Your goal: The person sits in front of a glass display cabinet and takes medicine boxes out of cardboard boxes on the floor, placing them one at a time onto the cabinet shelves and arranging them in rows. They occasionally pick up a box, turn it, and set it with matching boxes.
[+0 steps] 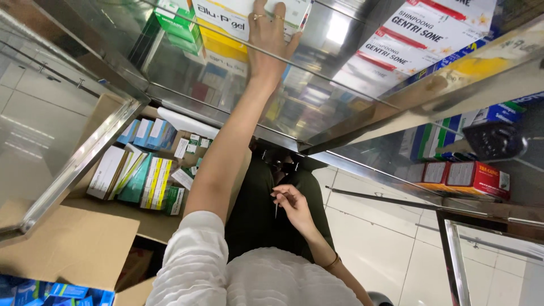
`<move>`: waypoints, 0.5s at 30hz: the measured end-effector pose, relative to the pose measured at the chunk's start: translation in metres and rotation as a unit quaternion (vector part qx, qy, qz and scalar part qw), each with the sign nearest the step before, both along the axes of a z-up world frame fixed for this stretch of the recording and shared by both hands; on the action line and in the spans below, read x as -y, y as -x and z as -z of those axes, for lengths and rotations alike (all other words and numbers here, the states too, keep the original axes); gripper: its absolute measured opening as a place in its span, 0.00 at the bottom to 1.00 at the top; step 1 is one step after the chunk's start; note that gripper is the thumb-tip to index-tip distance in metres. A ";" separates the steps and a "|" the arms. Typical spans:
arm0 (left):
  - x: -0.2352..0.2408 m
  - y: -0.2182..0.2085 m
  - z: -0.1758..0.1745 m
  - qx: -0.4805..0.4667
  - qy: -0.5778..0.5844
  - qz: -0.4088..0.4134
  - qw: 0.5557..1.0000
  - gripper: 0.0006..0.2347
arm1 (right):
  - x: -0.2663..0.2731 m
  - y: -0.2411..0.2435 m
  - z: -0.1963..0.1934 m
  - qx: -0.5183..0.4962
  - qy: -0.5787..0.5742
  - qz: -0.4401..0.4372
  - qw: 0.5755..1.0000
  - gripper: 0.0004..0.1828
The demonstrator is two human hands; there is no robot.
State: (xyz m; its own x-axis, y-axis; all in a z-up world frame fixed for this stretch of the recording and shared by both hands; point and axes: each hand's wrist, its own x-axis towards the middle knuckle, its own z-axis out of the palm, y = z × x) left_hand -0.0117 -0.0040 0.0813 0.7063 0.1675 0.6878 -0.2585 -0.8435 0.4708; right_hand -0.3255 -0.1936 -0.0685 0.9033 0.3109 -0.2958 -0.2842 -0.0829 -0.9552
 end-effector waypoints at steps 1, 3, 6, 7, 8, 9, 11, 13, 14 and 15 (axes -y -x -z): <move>0.002 -0.009 0.003 -0.001 -0.039 -0.017 0.999 0.27 | 0.002 -0.001 0.001 0.000 -0.002 0.007 1.000 0.11; 0.006 -0.017 -0.005 0.003 -0.089 -0.055 0.994 0.28 | 0.006 -0.002 0.005 0.002 -0.005 0.012 1.000 0.11; 0.006 -0.025 -0.007 0.027 -0.164 -0.102 0.981 0.27 | 0.010 -0.004 0.009 -0.002 -0.009 0.017 1.000 0.11; 0.004 -0.027 -0.005 0.050 -0.187 -0.111 0.975 0.26 | 0.010 -0.004 0.010 -0.006 -0.007 0.017 1.000 0.11; 0.002 -0.034 0.001 0.047 -0.187 -0.111 0.975 0.26 | 0.010 -0.004 0.011 -0.009 -0.007 0.016 1.000 0.11; 0.000 -0.041 0.007 0.017 -0.209 -0.091 0.973 0.21 | 0.009 -0.003 0.012 -0.010 -0.005 0.015 1.000 0.11; -0.003 -0.052 0.013 -0.012 -0.231 -0.071 0.970 0.17 | 0.008 -0.005 0.013 -0.012 -0.002 0.014 1.000 0.11; -0.002 -0.057 0.014 0.052 -0.229 -0.076 0.969 0.17 | 0.007 -0.006 0.014 -0.009 -0.010 0.018 1.000 0.11; -0.009 -0.079 0.072 0.051 -0.229 -0.075 0.969 0.17 | 0.007 -0.006 0.013 -0.010 -0.010 0.019 1.000 0.11; -0.006 -0.109 0.120 0.052 -0.254 -0.112 0.959 0.15 | 0.007 -0.007 0.012 -0.011 -0.012 0.020 1.000 0.11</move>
